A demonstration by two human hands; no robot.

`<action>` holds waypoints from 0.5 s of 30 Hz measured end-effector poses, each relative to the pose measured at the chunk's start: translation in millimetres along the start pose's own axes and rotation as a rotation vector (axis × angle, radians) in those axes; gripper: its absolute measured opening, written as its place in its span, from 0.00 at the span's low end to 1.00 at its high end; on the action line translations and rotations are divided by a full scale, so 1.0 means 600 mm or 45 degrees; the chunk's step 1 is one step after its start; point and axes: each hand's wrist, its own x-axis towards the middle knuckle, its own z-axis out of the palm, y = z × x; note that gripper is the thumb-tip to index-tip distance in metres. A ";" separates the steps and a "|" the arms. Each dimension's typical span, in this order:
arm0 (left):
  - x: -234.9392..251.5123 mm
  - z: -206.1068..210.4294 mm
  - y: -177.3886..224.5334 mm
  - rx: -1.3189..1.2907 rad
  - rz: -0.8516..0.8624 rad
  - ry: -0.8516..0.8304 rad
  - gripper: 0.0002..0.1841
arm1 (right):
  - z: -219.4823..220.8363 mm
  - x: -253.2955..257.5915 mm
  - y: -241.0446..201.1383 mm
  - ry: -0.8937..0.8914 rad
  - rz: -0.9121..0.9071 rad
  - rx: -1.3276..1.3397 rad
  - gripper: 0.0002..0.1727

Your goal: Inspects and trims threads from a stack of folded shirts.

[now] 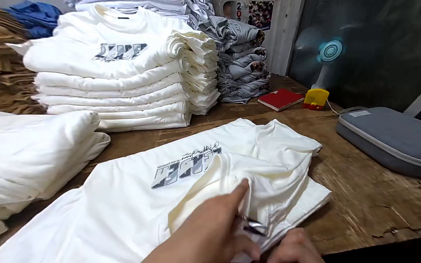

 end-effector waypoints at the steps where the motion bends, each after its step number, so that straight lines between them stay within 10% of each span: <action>1: 0.009 -0.007 0.002 0.071 -0.042 0.090 0.49 | -0.002 0.003 -0.002 -0.003 0.035 -0.171 0.40; 6: 0.071 -0.026 -0.008 0.590 -0.178 0.537 0.32 | 0.046 0.046 -0.002 0.209 0.374 -0.848 0.48; 10: 0.099 -0.001 -0.057 0.670 0.072 0.573 0.20 | 0.064 0.036 0.017 0.401 0.271 -0.887 0.06; 15: 0.069 -0.008 -0.065 0.492 0.412 0.381 0.17 | 0.022 -0.002 0.010 0.524 0.238 -0.566 0.08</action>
